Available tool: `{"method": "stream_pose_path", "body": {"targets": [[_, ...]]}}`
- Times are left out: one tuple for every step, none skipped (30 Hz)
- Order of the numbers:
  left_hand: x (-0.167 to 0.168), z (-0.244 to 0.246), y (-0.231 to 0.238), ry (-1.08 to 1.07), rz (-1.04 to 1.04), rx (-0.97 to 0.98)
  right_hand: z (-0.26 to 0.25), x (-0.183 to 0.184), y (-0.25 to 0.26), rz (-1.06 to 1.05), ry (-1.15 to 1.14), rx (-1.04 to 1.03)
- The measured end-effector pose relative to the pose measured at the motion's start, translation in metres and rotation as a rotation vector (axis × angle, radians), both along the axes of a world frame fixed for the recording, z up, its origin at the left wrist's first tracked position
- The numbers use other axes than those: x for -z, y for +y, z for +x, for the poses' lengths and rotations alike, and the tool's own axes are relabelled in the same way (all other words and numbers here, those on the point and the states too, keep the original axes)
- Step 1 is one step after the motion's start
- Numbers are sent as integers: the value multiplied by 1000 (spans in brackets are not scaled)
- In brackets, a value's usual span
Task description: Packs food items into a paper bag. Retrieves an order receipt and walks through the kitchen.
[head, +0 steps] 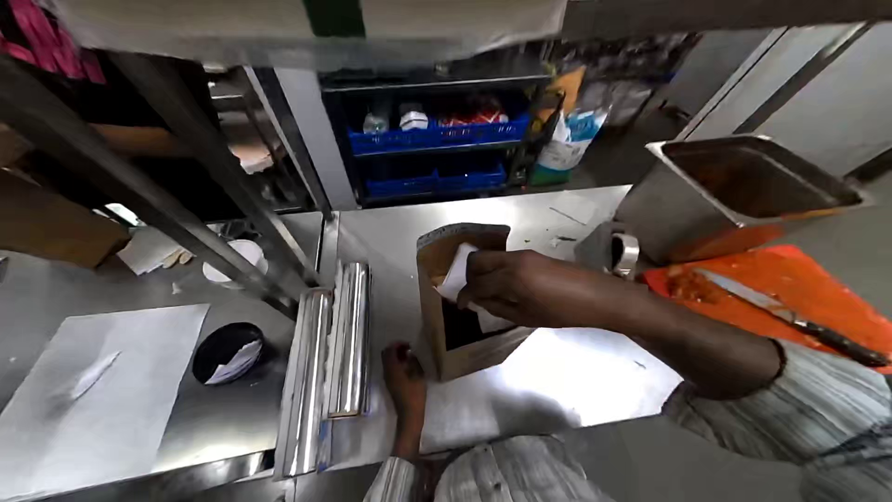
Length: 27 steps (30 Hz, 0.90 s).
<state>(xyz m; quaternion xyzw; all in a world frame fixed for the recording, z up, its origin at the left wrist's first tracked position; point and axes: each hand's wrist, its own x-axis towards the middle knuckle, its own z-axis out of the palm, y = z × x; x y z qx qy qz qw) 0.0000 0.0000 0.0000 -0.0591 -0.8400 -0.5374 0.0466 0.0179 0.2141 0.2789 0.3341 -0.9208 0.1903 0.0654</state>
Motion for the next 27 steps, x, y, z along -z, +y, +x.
{"method": "stream_pose_path", "body": {"targets": [[4,-2,-2,-11,49,0,-8,3,3,71,-126,-80],[5,-3,-5,-42,107,2,-11,1,3,154,-246,-113],[4,-3,-9,-67,171,3,-11,-4,1,203,-324,-129],[-1,-1,-13,-81,240,11,-9,-11,2,203,-328,-124],[-9,1,-19,-83,307,29,-3,-19,6,174,-273,-90],[-20,4,-25,-73,367,62,7,-30,13,112,-200,-11],[-32,8,-33,-52,412,111,19,-40,19,-16,-130,104],[-42,12,-42,-28,428,156,33,-47,21,-171,-83,249],[-49,16,-51,4,428,204,47,-46,19,-354,-58,419],[-55,19,-57,23,426,240,57,-30,33,-445,-56,494],[-61,20,-60,36,424,268,63,2,57,-413,-38,499],[-68,22,-58,44,415,295,65,37,69,-411,-32,478],[-75,21,-52,55,401,321,67,66,65,-424,-50,445],[-82,19,-45,72,386,352,66,85,56,-431,-80,409],[-88,17,-39,97,363,384,66,96,47,-446,-103,385],[-94,15,-34,122,345,419,66,101,43,-485,-105,391],[-99,13,-28,154,323,444,66,105,43,-533,-89,411],[-103,12,-22,175,317,449,65,111,44,-593,-62,436],[-106,12,-17,180,329,444,65,119,43,-670,-37,458],[-107,10,-11,177,357,437,64,128,39,-750,-14,473],[-108,8,-4,166,387,436,63,136,31,-826,15,485],[-110,6,4,160,410,429,62,141,19,-885,51,492],[-115,4,13,171,419,404,61,144,7,-924,105,491],[-120,1,20,200,419,361,58,145,-2,-946,163,484],[-124,-3,25,231,423,321,55,145,-6,-959,203,481],[-126,-8,28,257,426,305,52,145,-6,-975,233,495],[-125,-14,28,282,426,312,50,144,-4,-986,237,515]]}}
